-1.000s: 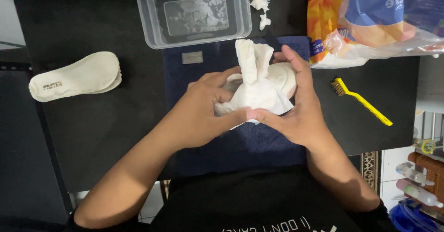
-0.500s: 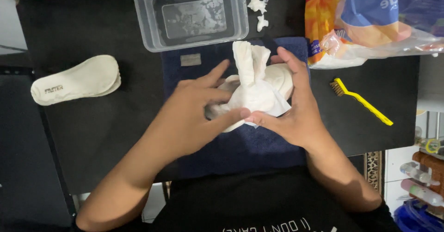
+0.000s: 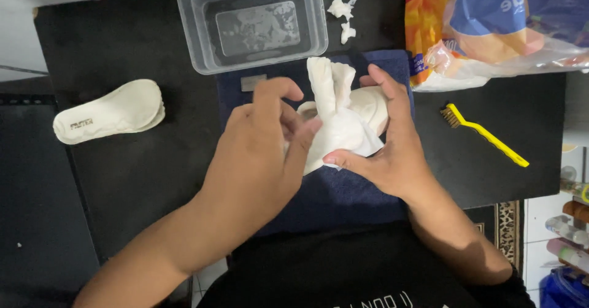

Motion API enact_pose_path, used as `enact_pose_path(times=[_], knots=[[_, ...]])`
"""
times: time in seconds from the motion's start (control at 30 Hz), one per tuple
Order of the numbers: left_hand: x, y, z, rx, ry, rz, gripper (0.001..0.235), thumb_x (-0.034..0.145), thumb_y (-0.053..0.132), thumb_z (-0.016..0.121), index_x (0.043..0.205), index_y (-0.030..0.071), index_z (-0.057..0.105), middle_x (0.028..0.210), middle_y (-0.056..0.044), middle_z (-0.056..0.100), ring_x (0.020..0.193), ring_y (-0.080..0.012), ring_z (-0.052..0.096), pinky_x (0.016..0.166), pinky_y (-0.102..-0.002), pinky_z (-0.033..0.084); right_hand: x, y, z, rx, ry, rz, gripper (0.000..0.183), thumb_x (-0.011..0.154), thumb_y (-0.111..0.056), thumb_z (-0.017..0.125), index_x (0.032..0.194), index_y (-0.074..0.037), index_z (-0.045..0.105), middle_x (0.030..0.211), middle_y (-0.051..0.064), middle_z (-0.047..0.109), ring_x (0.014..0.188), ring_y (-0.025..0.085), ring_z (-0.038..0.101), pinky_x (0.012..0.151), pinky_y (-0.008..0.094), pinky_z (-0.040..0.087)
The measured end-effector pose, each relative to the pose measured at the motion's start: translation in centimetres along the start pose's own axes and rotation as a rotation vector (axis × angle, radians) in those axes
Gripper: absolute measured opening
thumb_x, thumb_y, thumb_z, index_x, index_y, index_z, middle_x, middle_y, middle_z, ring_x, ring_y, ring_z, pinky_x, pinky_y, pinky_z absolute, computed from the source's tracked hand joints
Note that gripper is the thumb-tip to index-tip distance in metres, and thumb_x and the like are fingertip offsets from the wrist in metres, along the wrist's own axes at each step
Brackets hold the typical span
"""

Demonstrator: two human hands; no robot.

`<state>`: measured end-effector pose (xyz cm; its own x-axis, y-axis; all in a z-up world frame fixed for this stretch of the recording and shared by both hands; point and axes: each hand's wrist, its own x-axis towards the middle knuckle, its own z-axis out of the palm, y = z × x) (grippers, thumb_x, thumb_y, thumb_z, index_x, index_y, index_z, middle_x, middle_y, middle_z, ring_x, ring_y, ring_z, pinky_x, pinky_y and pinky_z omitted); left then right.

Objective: Wrapping a cleaned white shoe in tissue paper to dry and prevent yellowing.

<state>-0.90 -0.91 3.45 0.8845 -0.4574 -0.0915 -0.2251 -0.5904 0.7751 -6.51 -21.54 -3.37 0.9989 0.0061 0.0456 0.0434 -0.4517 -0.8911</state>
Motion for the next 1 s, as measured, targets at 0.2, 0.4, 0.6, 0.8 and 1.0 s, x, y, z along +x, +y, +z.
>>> enact_pose_path(times=[0.2, 0.4, 0.6, 0.8, 1.0], knots=[[1.0, 0.5, 0.2, -0.105, -0.221, -0.054, 0.027, 0.103, 0.019, 0.050, 0.125, 0.008, 0.040, 0.083, -0.006, 0.073, 0.064, -0.0227, 0.065, 0.070, -0.040, 0.046, -0.1, 0.2, -0.2, -0.013, 0.004, -0.032, 0.111, 0.072, -0.042, 0.089, 0.158, -0.008, 0.026, 0.145, 0.017, 0.043, 0.136, 0.027, 0.045, 0.114, 0.038, 0.041], [1.9, 2.8, -1.0, -0.214, -0.452, -0.441, 0.049, 0.096, 0.023, 0.056, 0.138, 0.019, 0.033, 0.105, -0.003, 0.084, 0.066, -0.0204, 0.071, 0.064, -0.036, 0.053, -0.3, 0.5, -0.4, -0.027, 0.003, -0.022, 0.112, 0.072, -0.042, 0.090, 0.159, -0.011, 0.027, 0.144, 0.014, 0.044, 0.132, 0.026, 0.046, 0.112, 0.039, 0.041], [0.9, 2.7, 0.1, -0.195, -0.373, -0.359, 0.048, 0.094, 0.015, 0.061, 0.138, 0.022, 0.042, 0.084, 0.000, 0.077, 0.066, -0.0203, 0.069, 0.068, -0.036, 0.052, -0.3, 1.0, -0.7, -0.085, -0.037, -0.008, 0.113, 0.071, -0.039, 0.089, 0.160, -0.012, 0.024, 0.147, 0.014, 0.044, 0.133, 0.028, 0.046, 0.115, 0.045, 0.033], [1.6, 2.0, -0.4, -0.185, -0.426, -0.336, 0.050, 0.095, 0.020, 0.058, 0.141, 0.023, 0.038, 0.093, 0.001, 0.087, 0.052, -0.0204, 0.072, 0.058, -0.035, 0.053, -0.2, 0.8, -0.9, -0.119, -0.061, 0.013, 0.112, 0.073, -0.040, 0.088, 0.159, -0.012, 0.024, 0.150, 0.014, 0.043, 0.136, 0.030, 0.043, 0.116, 0.050, 0.030], [0.6, -0.5, 0.5, 0.036, -0.173, 0.109, 0.040, 0.096, 0.025, 0.064, 0.131, 0.010, 0.053, 0.109, -0.007, 0.080, 0.107, -0.0235, 0.072, 0.112, -0.046, 0.038, -0.1, 0.8, -0.7, -0.120, -0.054, -0.006, 0.114, 0.072, -0.042, 0.090, 0.159, -0.010, 0.024, 0.149, 0.015, 0.043, 0.136, 0.030, 0.042, 0.117, 0.049, 0.032]])
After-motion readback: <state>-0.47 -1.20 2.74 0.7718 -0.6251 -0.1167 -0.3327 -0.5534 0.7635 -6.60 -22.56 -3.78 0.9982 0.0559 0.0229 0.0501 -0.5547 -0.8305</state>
